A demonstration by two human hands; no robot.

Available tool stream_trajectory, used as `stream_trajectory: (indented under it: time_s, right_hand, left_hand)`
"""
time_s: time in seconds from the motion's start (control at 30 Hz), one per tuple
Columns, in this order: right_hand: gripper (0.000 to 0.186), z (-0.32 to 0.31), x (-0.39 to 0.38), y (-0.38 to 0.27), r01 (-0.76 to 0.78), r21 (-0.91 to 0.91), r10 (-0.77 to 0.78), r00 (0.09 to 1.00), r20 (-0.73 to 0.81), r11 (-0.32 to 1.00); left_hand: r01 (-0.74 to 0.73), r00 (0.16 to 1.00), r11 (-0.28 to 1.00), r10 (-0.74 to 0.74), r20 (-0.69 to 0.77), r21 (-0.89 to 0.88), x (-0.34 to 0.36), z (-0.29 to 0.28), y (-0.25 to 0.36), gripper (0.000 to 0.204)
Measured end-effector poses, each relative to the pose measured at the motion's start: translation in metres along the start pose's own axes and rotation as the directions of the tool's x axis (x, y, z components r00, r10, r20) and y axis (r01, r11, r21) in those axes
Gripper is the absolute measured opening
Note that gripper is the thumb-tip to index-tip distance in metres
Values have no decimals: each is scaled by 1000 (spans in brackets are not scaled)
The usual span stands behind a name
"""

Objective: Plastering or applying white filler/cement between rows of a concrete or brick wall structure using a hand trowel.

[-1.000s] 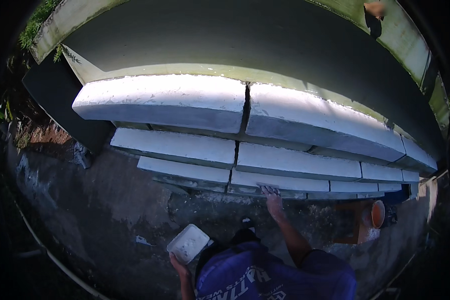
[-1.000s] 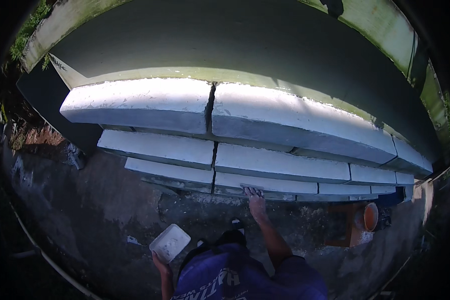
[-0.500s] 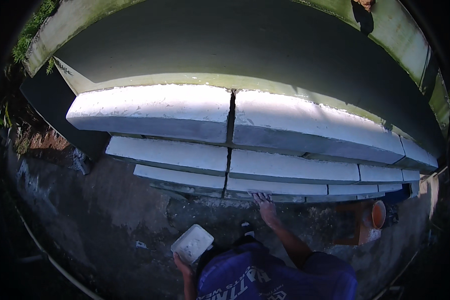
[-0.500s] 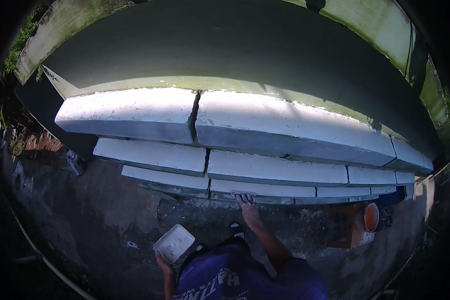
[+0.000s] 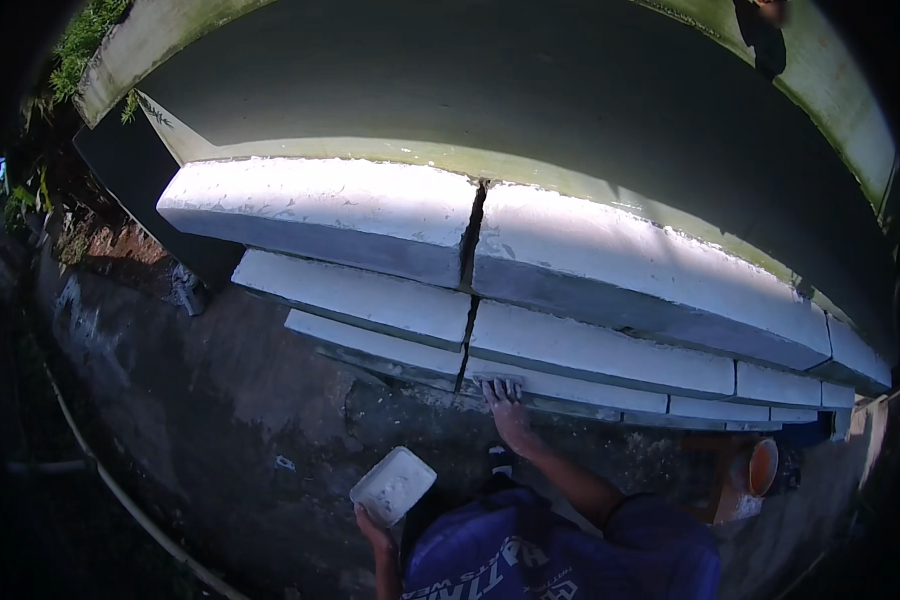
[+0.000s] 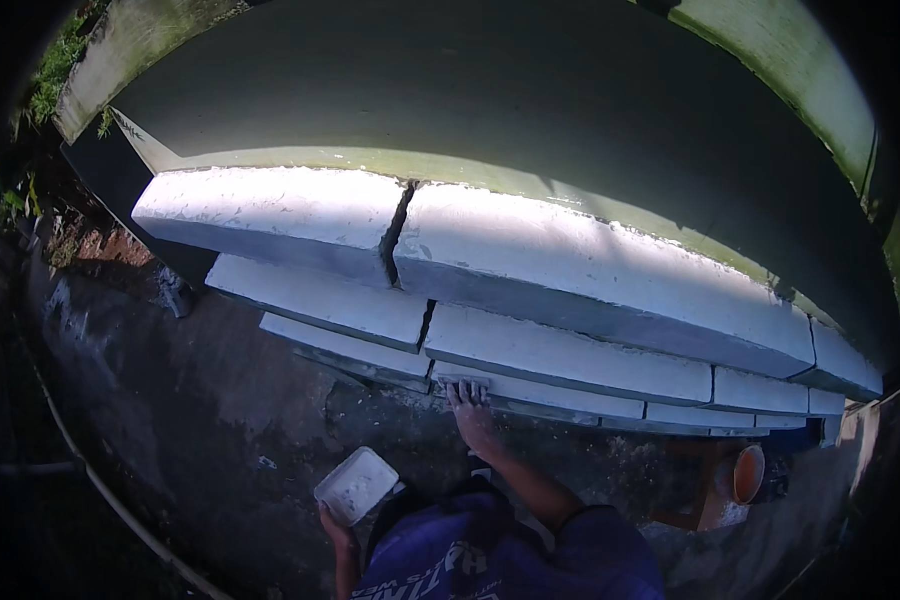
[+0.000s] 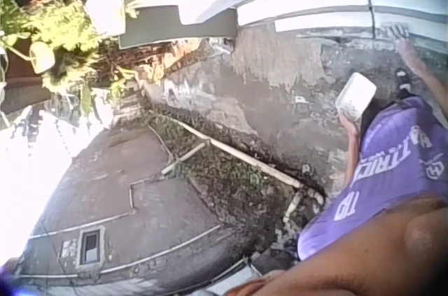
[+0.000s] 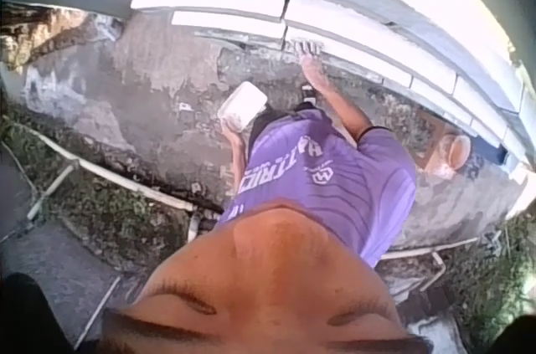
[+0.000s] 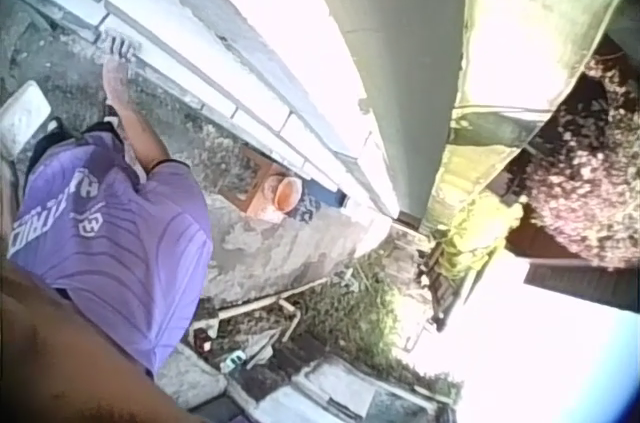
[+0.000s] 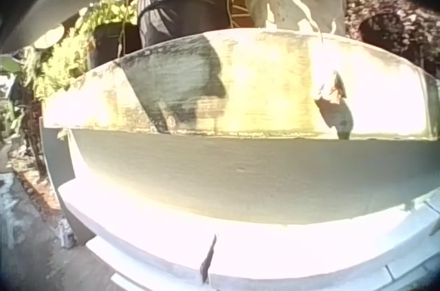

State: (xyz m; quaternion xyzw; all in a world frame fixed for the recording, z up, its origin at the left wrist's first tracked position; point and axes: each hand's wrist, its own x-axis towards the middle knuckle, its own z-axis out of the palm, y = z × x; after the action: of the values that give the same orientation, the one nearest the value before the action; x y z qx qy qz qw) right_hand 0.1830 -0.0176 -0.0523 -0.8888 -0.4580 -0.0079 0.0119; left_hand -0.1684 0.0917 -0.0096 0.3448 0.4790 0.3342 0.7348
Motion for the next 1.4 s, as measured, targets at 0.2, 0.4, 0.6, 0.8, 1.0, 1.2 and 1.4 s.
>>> stream_trajectory:
  time_s: [0.2,0.4,0.6,0.8,1.0,1.2,1.4]
  right_hand:
    - [48,12,55,13,-186,105,156,956,249,977]
    - [43,-15,8,-29,161,106,-181,959,218,981]
    - [49,-19,53,4,209,-99,-226,950,-213,973]
    - [46,2,30,-3,129,-226,-141,989,-38,966]
    - [49,-10,-24,35,148,81,-148,989,-12,986]
    - [49,-6,-29,87,-295,49,280,940,196,954]
    - [47,-24,-75,52,-89,188,41,969,246,978]
  left_hand:
    - [-32,997,999,33,-63,26,-18,-9,-26,55]
    - [-64,984,997,55,-167,-46,-37,-15,-57,54]
    - [-82,979,991,60,-193,-107,-52,-1,-60,54]
    - [-59,984,995,45,-170,-80,-57,6,-54,55]
    - [-42,983,996,27,-180,-77,-51,1,-52,59]
    - [19,998,998,-23,-59,-51,-35,7,-41,59]
    - [24,999,999,-25,43,25,-21,8,-30,59]
